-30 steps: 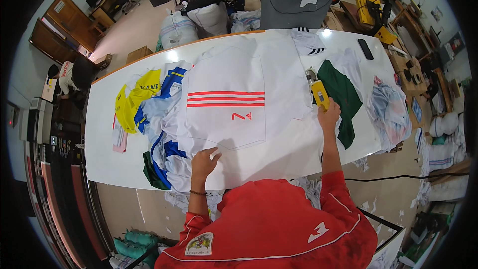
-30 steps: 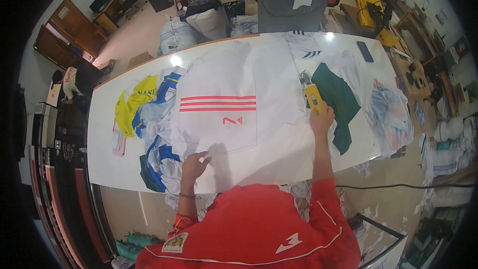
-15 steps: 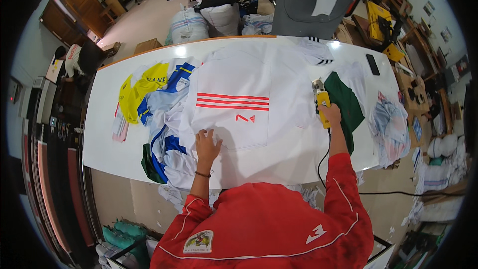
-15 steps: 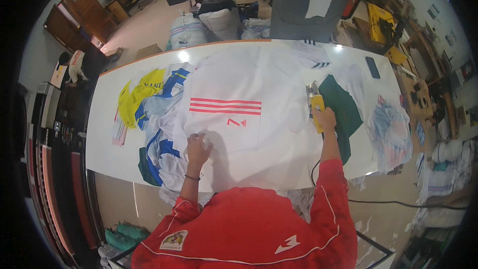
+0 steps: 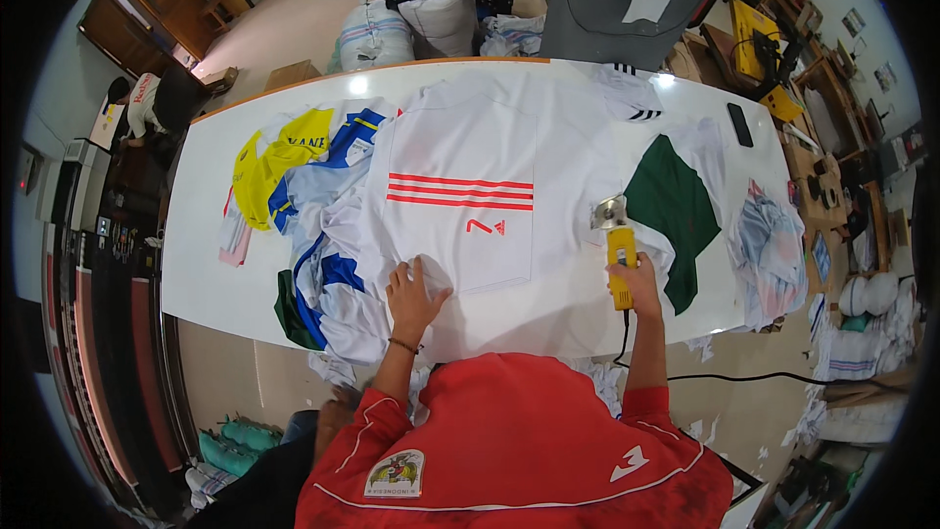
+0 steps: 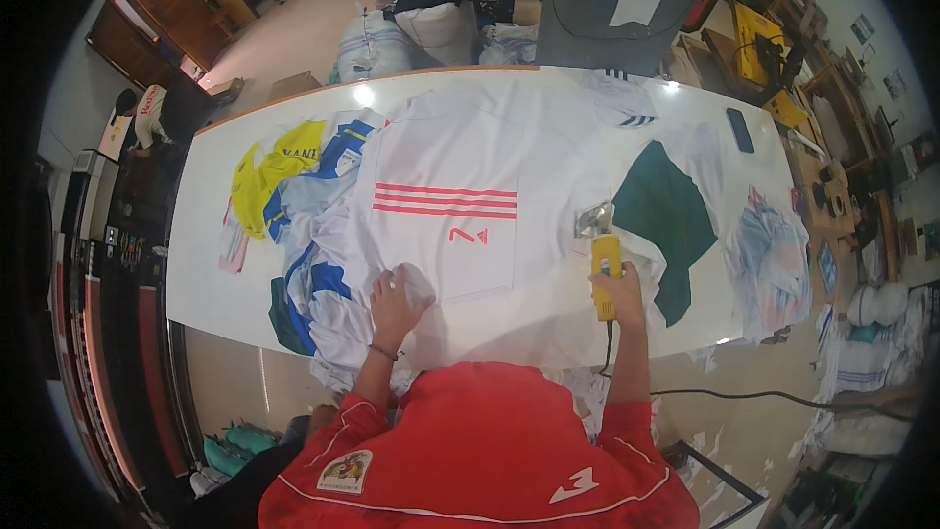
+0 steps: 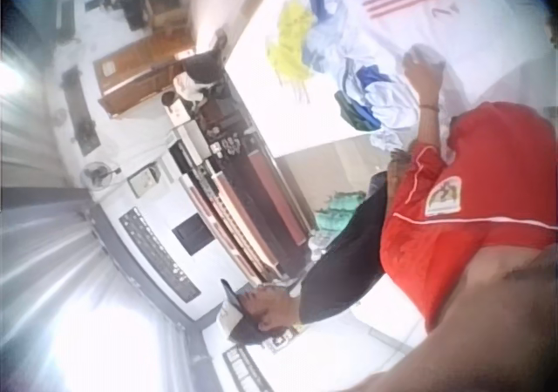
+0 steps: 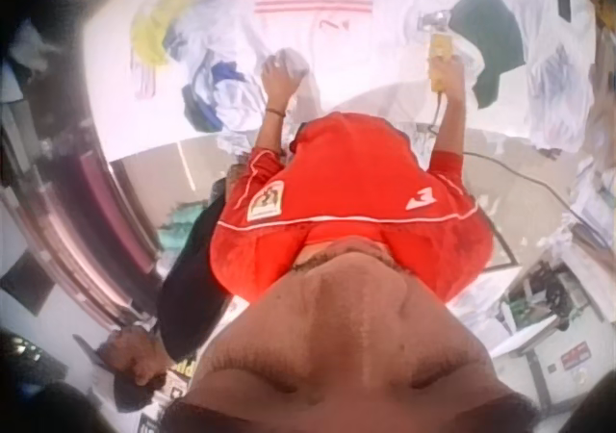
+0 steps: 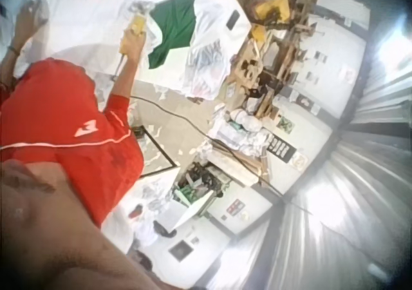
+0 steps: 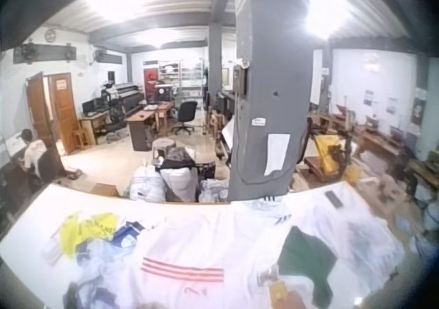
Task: The person uses a yellow electric fabric cutter to trim the edges of several soccer jerseys laid out on a white table. They handle white, green, and blue jerseys, smoothing and repositioning them between cuts. A coworker briefly assists by moving items on the table.
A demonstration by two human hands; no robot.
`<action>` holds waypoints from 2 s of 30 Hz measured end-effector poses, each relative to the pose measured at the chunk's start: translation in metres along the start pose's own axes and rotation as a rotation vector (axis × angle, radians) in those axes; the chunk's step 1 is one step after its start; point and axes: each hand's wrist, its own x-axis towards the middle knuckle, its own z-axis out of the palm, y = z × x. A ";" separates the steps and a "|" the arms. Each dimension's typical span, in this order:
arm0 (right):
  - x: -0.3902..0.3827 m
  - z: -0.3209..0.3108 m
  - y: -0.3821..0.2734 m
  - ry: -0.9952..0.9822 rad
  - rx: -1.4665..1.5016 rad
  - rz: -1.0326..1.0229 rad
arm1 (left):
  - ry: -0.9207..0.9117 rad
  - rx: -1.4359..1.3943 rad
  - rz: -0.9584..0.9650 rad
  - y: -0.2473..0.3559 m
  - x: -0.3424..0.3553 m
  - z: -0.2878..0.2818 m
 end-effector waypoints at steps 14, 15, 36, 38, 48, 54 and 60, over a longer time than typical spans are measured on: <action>-0.060 -0.050 0.067 0.349 -0.494 -0.055 | -0.703 -0.065 0.008 0.071 -0.051 -0.052; -0.065 -0.052 0.072 0.383 -0.527 -0.095 | -0.743 -0.105 0.002 0.074 -0.049 -0.052; -0.236 0.012 0.151 0.248 -0.717 -0.146 | -0.015 -0.083 0.302 0.003 -0.093 0.027; -0.240 0.017 0.143 0.221 -0.764 -0.130 | 0.020 -0.097 0.331 0.000 -0.095 0.029; -0.214 0.026 0.117 0.188 -0.865 -0.081 | 0.079 -0.164 0.326 0.000 -0.093 0.027; -0.201 0.028 0.112 0.186 -0.830 -0.132 | 0.112 -0.175 0.329 0.000 -0.094 0.030; -0.181 0.033 0.099 0.170 -0.846 -0.152 | 0.112 -0.188 0.330 0.000 -0.093 0.028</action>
